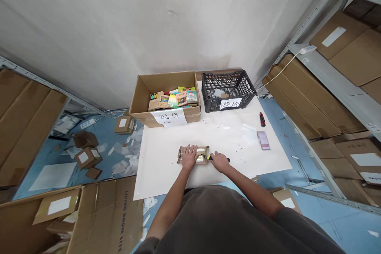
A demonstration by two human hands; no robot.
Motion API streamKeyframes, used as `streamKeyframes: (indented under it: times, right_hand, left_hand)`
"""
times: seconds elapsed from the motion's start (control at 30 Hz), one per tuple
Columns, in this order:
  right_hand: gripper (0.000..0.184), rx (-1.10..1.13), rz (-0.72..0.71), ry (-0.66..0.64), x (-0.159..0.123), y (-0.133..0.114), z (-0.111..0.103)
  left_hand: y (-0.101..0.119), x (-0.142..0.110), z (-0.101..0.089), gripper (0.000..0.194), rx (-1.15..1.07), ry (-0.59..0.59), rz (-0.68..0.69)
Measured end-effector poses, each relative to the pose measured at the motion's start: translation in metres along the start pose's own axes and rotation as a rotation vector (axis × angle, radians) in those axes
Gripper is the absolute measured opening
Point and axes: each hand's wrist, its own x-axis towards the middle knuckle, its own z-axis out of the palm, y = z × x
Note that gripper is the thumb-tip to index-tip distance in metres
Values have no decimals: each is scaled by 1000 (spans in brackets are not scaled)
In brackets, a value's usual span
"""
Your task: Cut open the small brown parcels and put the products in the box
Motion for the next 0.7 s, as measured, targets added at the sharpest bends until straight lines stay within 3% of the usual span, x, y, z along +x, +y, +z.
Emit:
streamKeyframes:
  times: [0.27, 0.53, 0.63, 0.7]
  right_hand:
    - [35, -119, -21, -26, 15, 10, -19]
    - [35, -211, -185, -105, 39, 1, -32]
    - [32, -211, -252, -86, 40, 11, -31]
    - [31, -183, -208, -26, 41, 28, -37]
  left_hand:
    - [7, -2, 9, 48, -23, 109, -39]
    - [9, -1, 14, 42, -32, 193, -34]
    - [10, -2, 12, 42, -34, 195, -54]
    - [11, -5, 10, 41, -40, 173, -98]
